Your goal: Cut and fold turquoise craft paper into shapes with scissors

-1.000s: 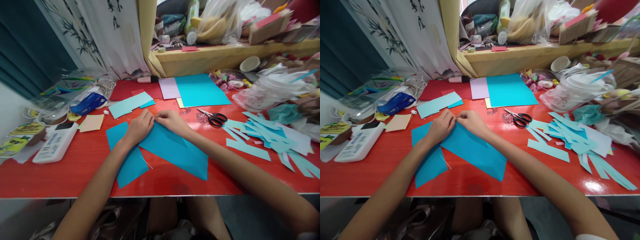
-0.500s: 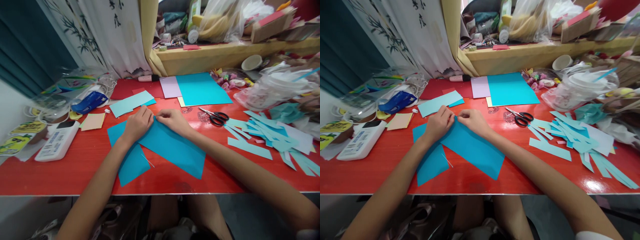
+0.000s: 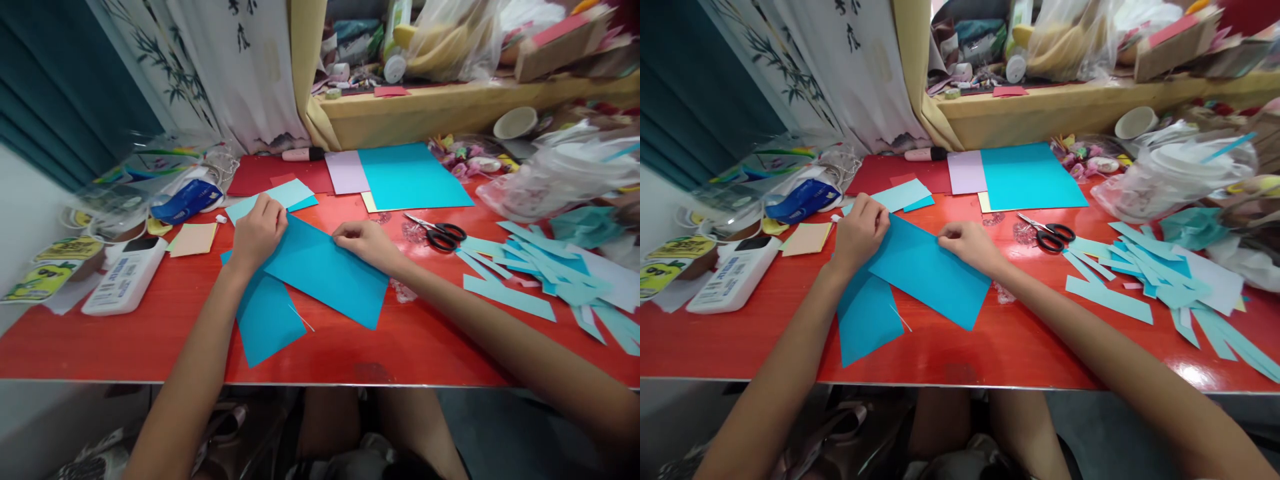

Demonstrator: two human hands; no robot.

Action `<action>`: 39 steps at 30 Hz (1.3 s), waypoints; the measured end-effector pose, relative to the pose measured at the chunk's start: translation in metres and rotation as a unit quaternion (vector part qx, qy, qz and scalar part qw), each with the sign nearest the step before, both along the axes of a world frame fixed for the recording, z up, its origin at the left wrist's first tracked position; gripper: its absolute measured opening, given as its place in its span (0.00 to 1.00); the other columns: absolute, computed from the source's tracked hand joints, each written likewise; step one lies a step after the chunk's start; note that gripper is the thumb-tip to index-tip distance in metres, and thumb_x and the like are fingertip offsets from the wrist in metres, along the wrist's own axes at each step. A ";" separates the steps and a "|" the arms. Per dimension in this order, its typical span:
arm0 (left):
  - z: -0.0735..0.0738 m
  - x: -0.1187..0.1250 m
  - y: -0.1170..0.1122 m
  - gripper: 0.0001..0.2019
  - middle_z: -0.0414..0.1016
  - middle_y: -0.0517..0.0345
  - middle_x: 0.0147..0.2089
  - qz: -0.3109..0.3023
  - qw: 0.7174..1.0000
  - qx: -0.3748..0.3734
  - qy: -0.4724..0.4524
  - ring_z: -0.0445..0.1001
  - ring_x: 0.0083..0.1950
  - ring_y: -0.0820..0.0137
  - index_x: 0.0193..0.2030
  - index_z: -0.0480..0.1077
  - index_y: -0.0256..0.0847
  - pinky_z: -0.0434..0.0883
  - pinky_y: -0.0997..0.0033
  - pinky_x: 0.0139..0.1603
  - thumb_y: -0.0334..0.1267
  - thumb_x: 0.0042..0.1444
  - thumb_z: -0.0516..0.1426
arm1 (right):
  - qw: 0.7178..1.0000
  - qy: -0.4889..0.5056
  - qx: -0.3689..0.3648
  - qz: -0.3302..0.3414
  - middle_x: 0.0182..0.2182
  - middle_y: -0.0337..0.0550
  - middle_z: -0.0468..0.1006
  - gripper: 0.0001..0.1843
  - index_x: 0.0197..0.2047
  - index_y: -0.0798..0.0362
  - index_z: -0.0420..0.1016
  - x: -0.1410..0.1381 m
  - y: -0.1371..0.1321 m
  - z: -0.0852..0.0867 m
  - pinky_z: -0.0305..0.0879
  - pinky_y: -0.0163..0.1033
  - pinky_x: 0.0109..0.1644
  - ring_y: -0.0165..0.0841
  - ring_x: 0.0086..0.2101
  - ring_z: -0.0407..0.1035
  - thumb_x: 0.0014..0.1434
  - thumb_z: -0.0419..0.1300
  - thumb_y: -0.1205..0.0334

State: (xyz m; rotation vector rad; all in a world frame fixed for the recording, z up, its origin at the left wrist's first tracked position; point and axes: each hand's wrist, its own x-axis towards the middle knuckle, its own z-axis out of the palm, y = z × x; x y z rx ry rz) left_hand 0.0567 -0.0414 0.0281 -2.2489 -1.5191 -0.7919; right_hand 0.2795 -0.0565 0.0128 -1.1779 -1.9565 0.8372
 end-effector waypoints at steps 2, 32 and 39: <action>0.000 -0.003 0.002 0.13 0.65 0.52 0.39 -0.001 1.000 -0.002 -0.008 0.66 0.36 0.69 0.35 0.61 0.40 0.57 0.71 0.29 0.42 0.62 0.41 | 1.000 -0.011 -0.009 -0.002 0.31 0.41 0.77 0.09 0.29 0.55 0.74 0.009 -0.001 -0.004 0.60 0.35 0.34 0.32 0.33 0.70 0.51 0.53 0.65; -0.012 0.001 0.018 0.10 0.63 0.58 0.30 -0.053 0.984 -0.084 -0.145 0.64 0.35 0.69 0.26 0.57 0.42 0.61 0.70 0.38 0.38 0.59 0.46 | 0.986 -0.073 0.123 -0.084 0.34 0.42 0.77 0.11 0.36 0.53 0.75 0.034 -0.028 0.069 0.62 0.37 0.36 0.33 0.34 0.69 0.53 0.53 0.66; -0.016 -0.004 0.020 0.08 0.66 0.57 0.33 -0.065 0.980 -0.094 -0.165 0.66 0.38 0.67 0.29 0.61 0.43 0.62 0.68 0.40 0.39 0.58 0.47 | 0.988 -0.070 0.128 0.045 0.37 0.45 0.77 0.13 0.40 0.60 0.76 -0.043 0.022 0.045 0.63 0.33 0.40 0.31 0.37 0.69 0.54 0.54 0.69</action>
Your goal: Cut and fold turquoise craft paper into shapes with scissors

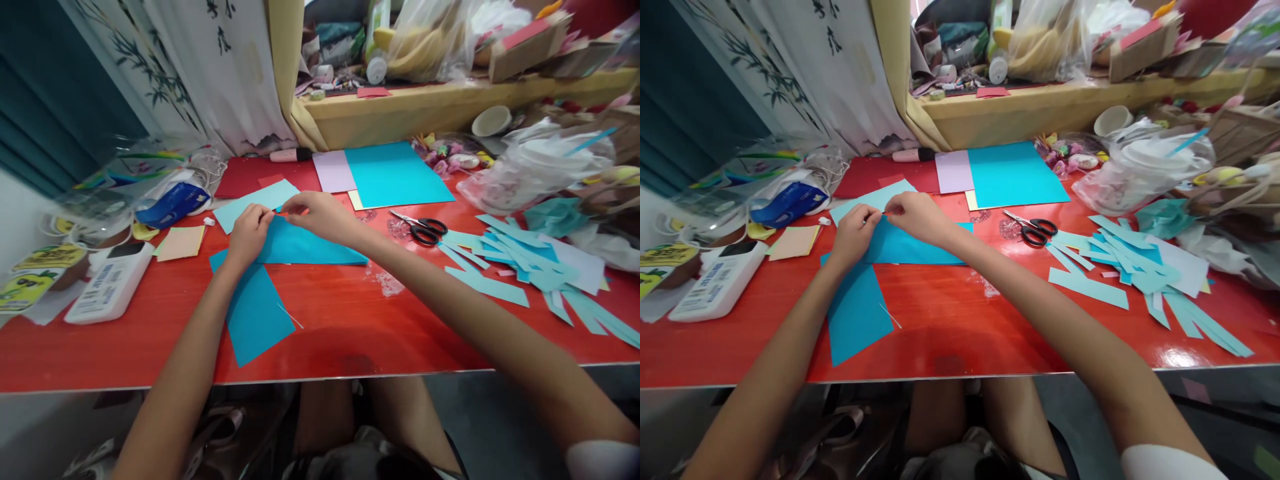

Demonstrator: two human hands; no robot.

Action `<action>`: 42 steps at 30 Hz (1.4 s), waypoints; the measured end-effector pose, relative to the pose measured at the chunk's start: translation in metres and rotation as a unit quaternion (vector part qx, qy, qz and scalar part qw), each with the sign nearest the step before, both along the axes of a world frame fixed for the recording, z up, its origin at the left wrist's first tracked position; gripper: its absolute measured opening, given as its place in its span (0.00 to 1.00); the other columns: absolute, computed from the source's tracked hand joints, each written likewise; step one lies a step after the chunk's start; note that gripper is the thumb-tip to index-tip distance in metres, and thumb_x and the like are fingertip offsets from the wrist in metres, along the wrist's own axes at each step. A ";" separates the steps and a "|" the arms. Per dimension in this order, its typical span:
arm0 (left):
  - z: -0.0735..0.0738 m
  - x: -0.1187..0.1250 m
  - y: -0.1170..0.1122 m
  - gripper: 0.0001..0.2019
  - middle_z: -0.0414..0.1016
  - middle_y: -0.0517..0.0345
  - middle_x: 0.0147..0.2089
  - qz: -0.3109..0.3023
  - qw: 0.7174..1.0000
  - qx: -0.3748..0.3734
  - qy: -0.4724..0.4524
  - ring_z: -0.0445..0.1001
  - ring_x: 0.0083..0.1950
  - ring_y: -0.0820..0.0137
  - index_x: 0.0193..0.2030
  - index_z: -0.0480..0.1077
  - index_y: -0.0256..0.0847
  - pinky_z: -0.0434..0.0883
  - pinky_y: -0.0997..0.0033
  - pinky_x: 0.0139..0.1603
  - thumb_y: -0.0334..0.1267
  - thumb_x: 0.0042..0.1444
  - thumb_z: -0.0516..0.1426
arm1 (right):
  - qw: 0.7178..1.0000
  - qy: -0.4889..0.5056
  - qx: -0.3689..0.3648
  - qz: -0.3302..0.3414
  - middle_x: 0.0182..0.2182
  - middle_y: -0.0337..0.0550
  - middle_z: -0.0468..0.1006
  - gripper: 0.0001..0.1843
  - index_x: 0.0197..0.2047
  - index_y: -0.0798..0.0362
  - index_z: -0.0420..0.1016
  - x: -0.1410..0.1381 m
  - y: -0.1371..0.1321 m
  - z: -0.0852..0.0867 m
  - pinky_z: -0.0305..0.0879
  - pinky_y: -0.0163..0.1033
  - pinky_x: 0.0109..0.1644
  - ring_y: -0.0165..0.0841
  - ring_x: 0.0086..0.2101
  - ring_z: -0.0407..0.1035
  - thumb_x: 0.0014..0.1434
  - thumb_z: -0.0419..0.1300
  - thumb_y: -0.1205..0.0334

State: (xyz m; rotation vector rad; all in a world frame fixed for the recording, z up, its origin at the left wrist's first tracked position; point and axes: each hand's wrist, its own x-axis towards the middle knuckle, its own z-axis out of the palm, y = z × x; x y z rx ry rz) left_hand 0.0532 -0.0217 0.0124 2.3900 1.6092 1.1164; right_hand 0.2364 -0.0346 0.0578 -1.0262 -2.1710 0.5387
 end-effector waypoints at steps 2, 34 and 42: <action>-0.001 -0.003 0.001 0.07 0.68 0.56 0.35 0.001 1.000 0.002 -0.002 0.66 0.40 0.67 0.31 0.63 0.43 0.62 0.68 0.41 0.38 0.58 0.48 | 1.000 -0.004 -0.007 -0.002 0.39 0.46 0.77 0.13 0.42 0.60 0.75 -0.014 0.015 -0.010 0.63 0.33 0.43 0.31 0.39 0.69 0.54 0.54 0.69; -0.005 0.004 -0.001 0.06 0.68 0.58 0.32 -0.007 0.998 -0.025 -0.050 0.66 0.37 0.69 0.30 0.64 0.40 0.62 0.70 0.38 0.36 0.56 0.51 | 0.992 -0.014 -0.113 -0.058 0.20 0.39 0.69 0.11 0.22 0.58 0.70 -0.024 0.033 -0.024 0.50 0.34 0.26 0.28 0.25 0.61 0.49 0.54 0.60; -0.009 0.003 0.001 0.06 0.69 0.57 0.34 0.006 0.999 -0.035 -0.022 0.67 0.39 0.68 0.30 0.63 0.41 0.62 0.68 0.40 0.36 0.56 0.50 | 0.986 -0.001 -0.161 -0.052 0.19 0.37 0.63 0.10 0.21 0.55 0.67 0.004 0.029 -0.041 0.49 0.34 0.24 0.26 0.22 0.55 0.50 0.53 0.62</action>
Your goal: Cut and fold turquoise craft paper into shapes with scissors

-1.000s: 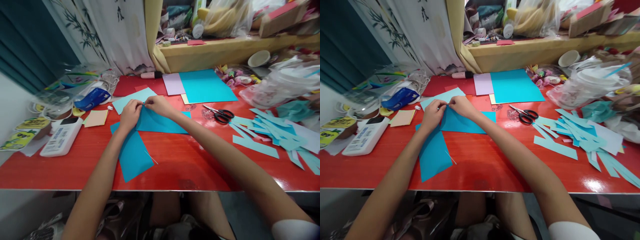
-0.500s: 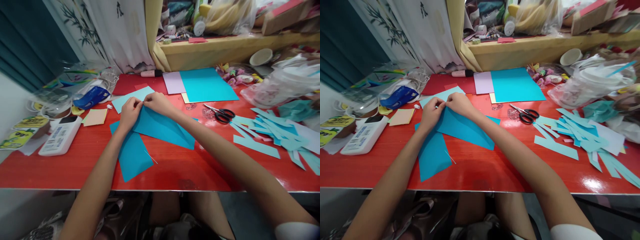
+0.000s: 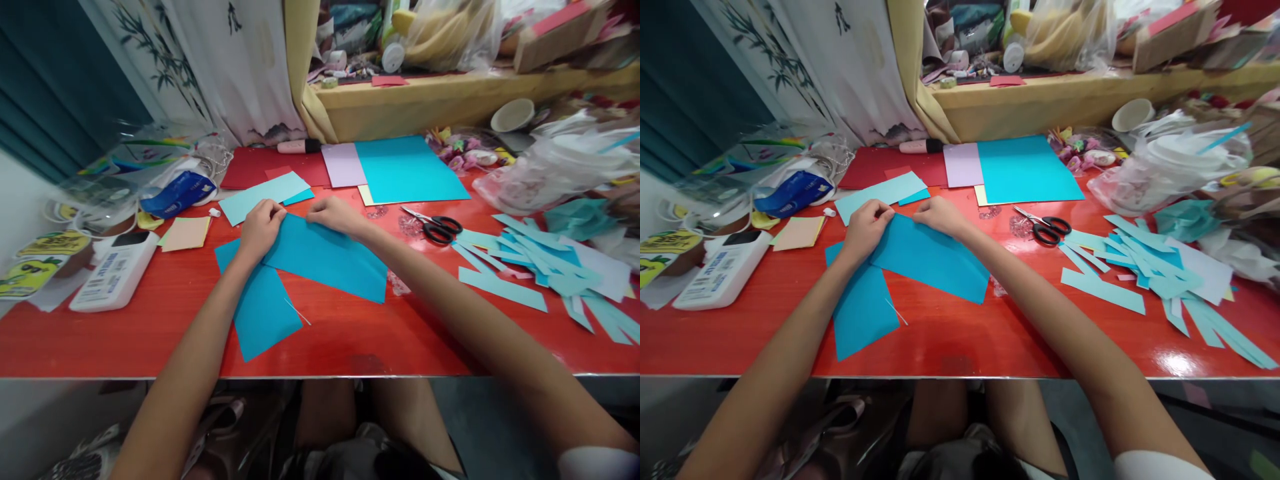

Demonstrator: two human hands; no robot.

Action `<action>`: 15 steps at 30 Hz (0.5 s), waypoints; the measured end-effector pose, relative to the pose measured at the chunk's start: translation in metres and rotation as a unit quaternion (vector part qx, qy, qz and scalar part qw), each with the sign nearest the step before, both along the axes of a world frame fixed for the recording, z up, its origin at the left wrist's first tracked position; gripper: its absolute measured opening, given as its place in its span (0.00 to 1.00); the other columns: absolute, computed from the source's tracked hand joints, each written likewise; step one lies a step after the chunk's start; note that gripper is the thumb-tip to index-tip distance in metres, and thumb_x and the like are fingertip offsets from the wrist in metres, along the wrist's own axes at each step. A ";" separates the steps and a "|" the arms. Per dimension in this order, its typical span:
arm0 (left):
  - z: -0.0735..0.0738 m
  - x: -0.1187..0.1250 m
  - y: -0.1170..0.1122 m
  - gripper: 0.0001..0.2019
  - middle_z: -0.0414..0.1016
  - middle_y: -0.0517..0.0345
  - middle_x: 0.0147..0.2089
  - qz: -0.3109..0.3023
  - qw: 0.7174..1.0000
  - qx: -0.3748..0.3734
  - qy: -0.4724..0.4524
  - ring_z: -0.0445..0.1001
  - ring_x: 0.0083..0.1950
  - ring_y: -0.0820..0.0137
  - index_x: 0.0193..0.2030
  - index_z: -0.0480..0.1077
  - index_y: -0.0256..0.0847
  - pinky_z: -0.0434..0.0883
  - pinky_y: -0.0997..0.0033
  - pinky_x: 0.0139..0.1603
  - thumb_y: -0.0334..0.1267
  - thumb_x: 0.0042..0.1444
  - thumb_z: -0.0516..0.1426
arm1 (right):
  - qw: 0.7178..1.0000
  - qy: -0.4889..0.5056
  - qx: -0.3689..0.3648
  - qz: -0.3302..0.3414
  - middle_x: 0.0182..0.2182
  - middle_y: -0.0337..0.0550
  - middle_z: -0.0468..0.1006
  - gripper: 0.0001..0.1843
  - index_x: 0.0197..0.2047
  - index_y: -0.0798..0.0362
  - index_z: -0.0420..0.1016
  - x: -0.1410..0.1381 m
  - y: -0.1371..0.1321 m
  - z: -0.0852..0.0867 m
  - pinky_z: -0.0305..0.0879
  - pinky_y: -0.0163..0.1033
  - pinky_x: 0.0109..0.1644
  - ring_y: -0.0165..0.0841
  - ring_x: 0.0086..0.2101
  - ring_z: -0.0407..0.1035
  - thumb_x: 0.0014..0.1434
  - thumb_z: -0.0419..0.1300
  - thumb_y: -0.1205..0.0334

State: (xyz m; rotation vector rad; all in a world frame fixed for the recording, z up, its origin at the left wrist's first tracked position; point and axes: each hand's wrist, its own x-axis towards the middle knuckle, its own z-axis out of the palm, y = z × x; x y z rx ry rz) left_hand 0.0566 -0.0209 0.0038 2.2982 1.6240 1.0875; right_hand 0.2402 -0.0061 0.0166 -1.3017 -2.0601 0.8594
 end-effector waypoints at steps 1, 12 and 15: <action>0.000 0.000 0.000 0.06 0.69 0.57 0.34 0.001 1.000 0.000 0.001 0.67 0.39 0.68 0.30 0.63 0.41 0.63 0.68 0.40 0.36 0.56 0.50 | 1.000 0.004 -0.010 -0.001 0.19 0.37 0.63 0.10 0.21 0.55 0.68 0.003 -0.001 -0.001 0.49 0.34 0.24 0.26 0.22 0.55 0.50 0.54 0.61; -0.002 -0.007 0.005 0.06 0.68 0.57 0.33 0.023 1.000 0.014 -0.012 0.66 0.37 0.69 0.29 0.63 0.41 0.62 0.68 0.39 0.37 0.55 0.50 | 0.998 -0.004 -0.060 -0.014 0.28 0.42 0.74 0.09 0.28 0.55 0.74 0.045 -0.016 0.003 0.58 0.35 0.28 0.30 0.27 0.64 0.50 0.55 0.60; -0.002 -0.007 0.005 0.06 0.68 0.57 0.32 0.025 0.999 0.018 -0.014 0.66 0.36 0.69 0.29 0.63 0.41 0.62 0.69 0.38 0.37 0.55 0.50 | 0.997 -0.003 -0.079 -0.022 0.29 0.44 0.75 0.09 0.28 0.56 0.75 0.058 -0.022 0.004 0.59 0.36 0.28 0.30 0.27 0.65 0.49 0.55 0.61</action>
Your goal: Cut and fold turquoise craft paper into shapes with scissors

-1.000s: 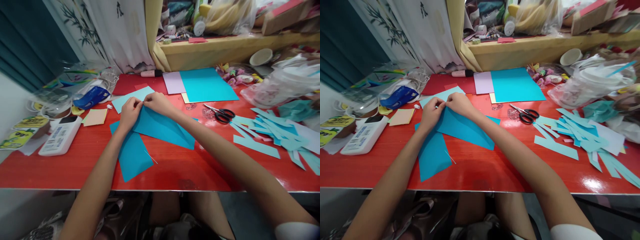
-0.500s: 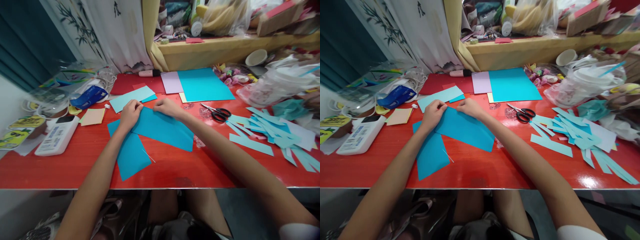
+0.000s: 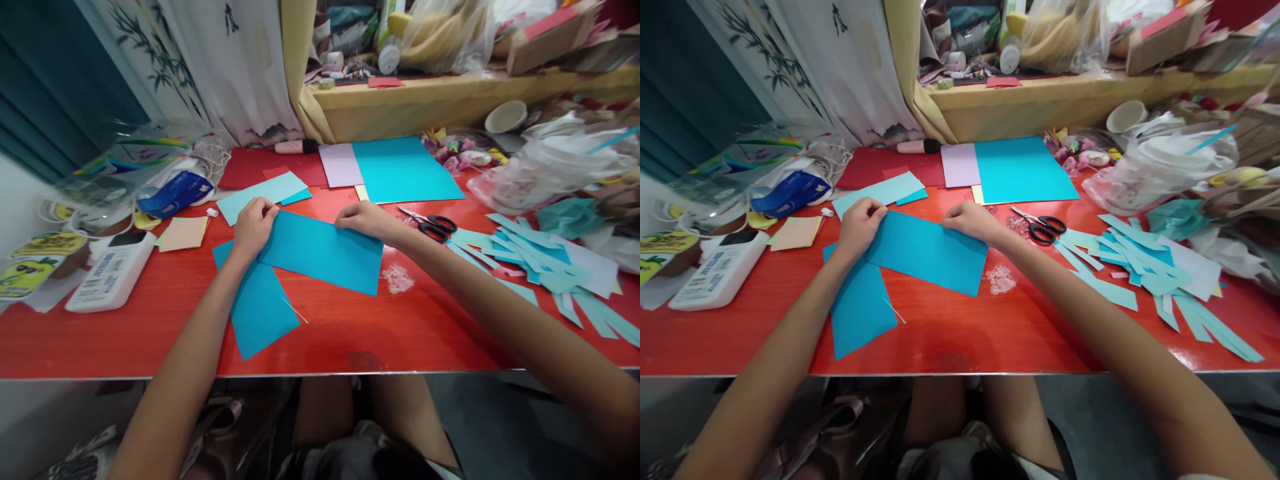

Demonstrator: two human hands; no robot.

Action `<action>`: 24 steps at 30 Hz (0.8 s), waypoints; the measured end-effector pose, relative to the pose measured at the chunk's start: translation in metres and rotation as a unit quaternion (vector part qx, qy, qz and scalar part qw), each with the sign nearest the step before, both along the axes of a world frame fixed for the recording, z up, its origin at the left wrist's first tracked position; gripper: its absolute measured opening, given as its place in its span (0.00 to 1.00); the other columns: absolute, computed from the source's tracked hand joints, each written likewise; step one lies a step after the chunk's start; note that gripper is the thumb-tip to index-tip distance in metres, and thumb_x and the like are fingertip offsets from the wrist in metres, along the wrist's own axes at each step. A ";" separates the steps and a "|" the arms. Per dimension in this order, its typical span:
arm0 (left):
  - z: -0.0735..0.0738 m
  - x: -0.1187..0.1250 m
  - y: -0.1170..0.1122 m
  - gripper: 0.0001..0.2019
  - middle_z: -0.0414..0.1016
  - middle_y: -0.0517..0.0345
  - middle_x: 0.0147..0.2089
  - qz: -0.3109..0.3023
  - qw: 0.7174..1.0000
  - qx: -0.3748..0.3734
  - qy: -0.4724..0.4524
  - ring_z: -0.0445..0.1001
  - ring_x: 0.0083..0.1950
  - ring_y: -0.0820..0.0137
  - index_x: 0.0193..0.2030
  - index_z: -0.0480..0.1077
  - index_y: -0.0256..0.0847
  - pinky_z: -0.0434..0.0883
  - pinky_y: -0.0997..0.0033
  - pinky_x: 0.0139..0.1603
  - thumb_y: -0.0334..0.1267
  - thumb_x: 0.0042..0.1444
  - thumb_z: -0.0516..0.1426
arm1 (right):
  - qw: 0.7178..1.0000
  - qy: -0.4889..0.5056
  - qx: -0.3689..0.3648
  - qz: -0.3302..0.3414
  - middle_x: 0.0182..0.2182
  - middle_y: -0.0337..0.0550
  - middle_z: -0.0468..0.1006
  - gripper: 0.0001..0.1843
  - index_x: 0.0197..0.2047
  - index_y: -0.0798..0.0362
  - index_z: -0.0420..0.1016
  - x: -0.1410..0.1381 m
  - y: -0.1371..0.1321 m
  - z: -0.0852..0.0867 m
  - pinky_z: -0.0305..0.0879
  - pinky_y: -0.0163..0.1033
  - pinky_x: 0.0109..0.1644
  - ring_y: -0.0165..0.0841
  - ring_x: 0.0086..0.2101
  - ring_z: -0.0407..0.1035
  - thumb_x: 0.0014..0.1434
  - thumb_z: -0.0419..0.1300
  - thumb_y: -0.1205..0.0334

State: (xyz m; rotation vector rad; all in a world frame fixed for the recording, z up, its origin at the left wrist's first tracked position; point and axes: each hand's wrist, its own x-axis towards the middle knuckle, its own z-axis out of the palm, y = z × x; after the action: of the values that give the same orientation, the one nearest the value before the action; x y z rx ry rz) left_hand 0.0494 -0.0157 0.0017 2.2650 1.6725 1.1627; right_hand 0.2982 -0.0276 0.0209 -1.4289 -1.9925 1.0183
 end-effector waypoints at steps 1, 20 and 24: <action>0.000 0.000 0.000 0.06 0.68 0.57 0.32 -0.001 1.000 -0.001 0.000 0.66 0.36 0.69 0.29 0.63 0.41 0.62 0.69 0.38 0.37 0.55 0.50 | 1.000 -0.003 -0.005 -0.004 0.29 0.44 0.75 0.09 0.28 0.56 0.75 0.004 -0.002 0.001 0.60 0.36 0.28 0.31 0.27 0.65 0.49 0.56 0.61; -0.004 -0.002 0.003 0.06 0.69 0.57 0.33 0.000 1.000 -0.015 0.019 0.67 0.37 0.68 0.29 0.64 0.41 0.62 0.69 0.39 0.38 0.55 0.50 | 0.996 0.005 -0.088 -0.018 0.24 0.45 0.76 0.07 0.24 0.52 0.72 0.061 -0.040 0.014 0.66 0.39 0.36 0.32 0.27 0.72 0.50 0.55 0.63; -0.003 -0.012 0.006 0.06 0.70 0.58 0.31 0.042 0.999 -0.018 -0.008 0.67 0.35 0.69 0.28 0.64 0.41 0.62 0.69 0.37 0.38 0.53 0.51 | 0.993 -0.015 -0.105 -0.045 0.26 0.46 0.77 0.07 0.22 0.51 0.72 0.079 -0.042 0.016 0.66 0.40 0.34 0.32 0.26 0.72 0.49 0.55 0.64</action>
State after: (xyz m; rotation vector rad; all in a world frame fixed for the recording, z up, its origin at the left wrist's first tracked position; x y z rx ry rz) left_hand 0.0379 -0.0092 -0.0012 2.1782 1.7837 1.1544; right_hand 0.3770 -0.0700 0.0364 -1.6371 -1.8676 1.2001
